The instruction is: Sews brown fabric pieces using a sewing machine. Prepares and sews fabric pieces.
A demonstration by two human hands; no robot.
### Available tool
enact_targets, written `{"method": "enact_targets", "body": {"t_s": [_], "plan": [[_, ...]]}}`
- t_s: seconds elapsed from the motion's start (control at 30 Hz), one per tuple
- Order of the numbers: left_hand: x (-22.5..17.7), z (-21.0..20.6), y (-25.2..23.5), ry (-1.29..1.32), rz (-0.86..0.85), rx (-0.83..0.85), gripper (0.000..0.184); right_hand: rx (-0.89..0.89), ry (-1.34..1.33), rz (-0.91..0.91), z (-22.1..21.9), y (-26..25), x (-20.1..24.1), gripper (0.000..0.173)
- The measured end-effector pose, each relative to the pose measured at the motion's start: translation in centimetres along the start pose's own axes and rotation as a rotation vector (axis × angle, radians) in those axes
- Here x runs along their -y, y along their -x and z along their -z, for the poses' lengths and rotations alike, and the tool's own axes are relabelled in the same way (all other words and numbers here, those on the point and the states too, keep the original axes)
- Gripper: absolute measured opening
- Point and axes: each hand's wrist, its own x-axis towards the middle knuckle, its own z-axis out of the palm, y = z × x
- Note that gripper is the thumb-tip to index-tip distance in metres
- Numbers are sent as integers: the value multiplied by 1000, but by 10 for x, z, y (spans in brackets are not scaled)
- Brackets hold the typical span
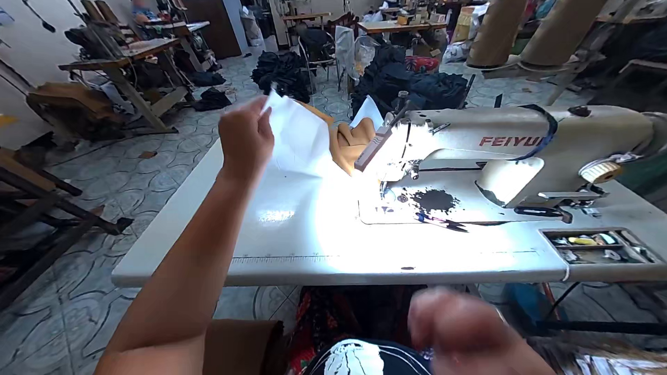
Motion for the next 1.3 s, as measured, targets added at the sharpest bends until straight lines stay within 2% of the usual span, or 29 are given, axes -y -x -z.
{"method": "enact_targets", "body": {"t_s": [0.07,0.13,0.2,0.27,0.33,0.37,0.4,0.47,0.57,0.6,0.63,0.67,0.73,0.77,0.8,0.87,0.97,1.03,1.07,1.13,1.17,1.2,1.23,1.27,1.3], "plan": [[-12,-1,37,-5,-185,18,32,-23,590,-47,27,14,-58,31],[-15,-15,83,-3,-276,100,32,-14,982,-204,52,31,-106,33],[-10,-35,130,38,-280,236,33,70,1092,-489,76,44,-134,38],[-2,-52,168,79,-197,434,32,162,1105,-757,94,45,-147,48],[1,-59,191,123,-108,652,33,225,1159,-858,103,42,-152,50],[1,-58,202,141,-106,693,37,217,1176,-865,105,39,-152,51],[-1,-54,212,179,-124,671,44,198,1183,-885,105,36,-151,52],[-10,-37,237,295,-210,478,49,141,1175,-899,105,35,-153,54],[-12,-13,283,453,-294,195,31,58,1150,-797,104,45,-159,55],[-6,-10,301,448,-259,184,30,60,1135,-773,102,46,-158,53],[4,-6,318,366,-173,241,32,66,1126,-730,100,48,-156,50],[17,-1,332,236,-23,396,33,72,1118,-666,98,51,-154,49],[51,6,341,98,489,878,33,79,1081,-554,93,57,-147,48],[75,2,346,51,709,1007,34,83,1062,-510,90,57,-143,49],[99,-5,355,-10,833,1070,35,85,1040,-490,85,55,-137,51],[137,-20,370,-117,879,1096,35,98,1000,-468,73,50,-129,54],[159,-45,379,-217,874,1087,46,148,940,-445,57,46,-122,54],[144,-53,375,-297,912,1125,52,199,928,-435,46,44,-114,54],[128,-48,364,-320,940,1178,47,222,923,-424,41,44,-111,52],[96,-27,325,-276,1032,1387,37,255,923,-390,37,46,-106,50],[91,-22,319,-257,1004,1419,35,268,923,-381,36,48,-104,50],[91,-20,327,-246,925,1366,35,275,920,-377,37,50,-102,49],[95,-23,353,-253,796,1145,35,278,916,-375,38,52,-101,49],[106,-39,392,-303,604,730,36,277,908,-372,38,55,-101,49],[107,-43,395,-334,577,609,39,274,905,-364,38,56,-101,49]]}}
